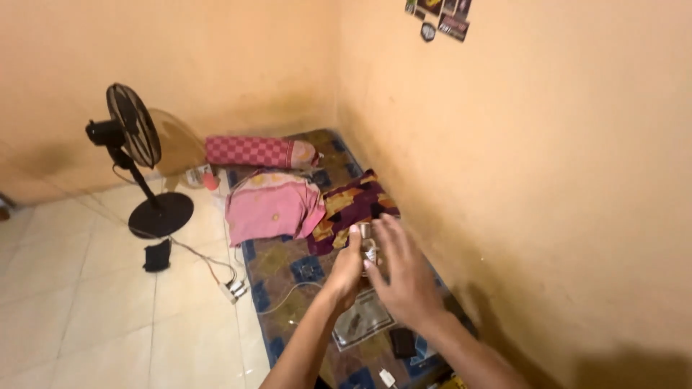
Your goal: Tidying up and organizing various personal items including electronics, a wallet, a book, and cables in a bedroom.
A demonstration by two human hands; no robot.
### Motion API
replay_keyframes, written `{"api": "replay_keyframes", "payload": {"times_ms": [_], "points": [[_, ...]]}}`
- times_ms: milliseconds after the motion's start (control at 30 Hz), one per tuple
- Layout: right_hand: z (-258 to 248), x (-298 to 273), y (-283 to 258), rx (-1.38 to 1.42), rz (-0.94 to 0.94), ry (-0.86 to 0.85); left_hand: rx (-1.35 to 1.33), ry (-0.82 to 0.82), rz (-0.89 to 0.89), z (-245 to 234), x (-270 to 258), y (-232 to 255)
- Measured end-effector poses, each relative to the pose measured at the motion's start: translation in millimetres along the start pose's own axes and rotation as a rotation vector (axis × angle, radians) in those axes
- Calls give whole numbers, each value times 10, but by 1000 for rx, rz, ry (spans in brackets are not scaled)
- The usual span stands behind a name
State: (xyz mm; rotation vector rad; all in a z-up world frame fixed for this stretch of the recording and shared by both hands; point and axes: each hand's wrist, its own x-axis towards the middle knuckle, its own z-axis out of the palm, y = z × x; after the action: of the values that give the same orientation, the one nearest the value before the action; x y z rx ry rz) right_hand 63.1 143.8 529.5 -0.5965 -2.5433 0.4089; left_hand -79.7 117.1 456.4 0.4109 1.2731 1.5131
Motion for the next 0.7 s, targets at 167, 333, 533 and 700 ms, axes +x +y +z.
{"api": "replay_keyframes", "payload": {"times_ms": [167,333,533,700], "points": [[-30,124,283,-210,-335,-18,-64,-14,-13,64,-125,357],[-20,248,734,-441,-102,-85,-83,-25,28,-178,166,494],[-229,411,258,-75,-228,57,140,-31,204,196,-19,855],[-269,504,218,-519,-236,118,199,115,177,228,76,973]]}}
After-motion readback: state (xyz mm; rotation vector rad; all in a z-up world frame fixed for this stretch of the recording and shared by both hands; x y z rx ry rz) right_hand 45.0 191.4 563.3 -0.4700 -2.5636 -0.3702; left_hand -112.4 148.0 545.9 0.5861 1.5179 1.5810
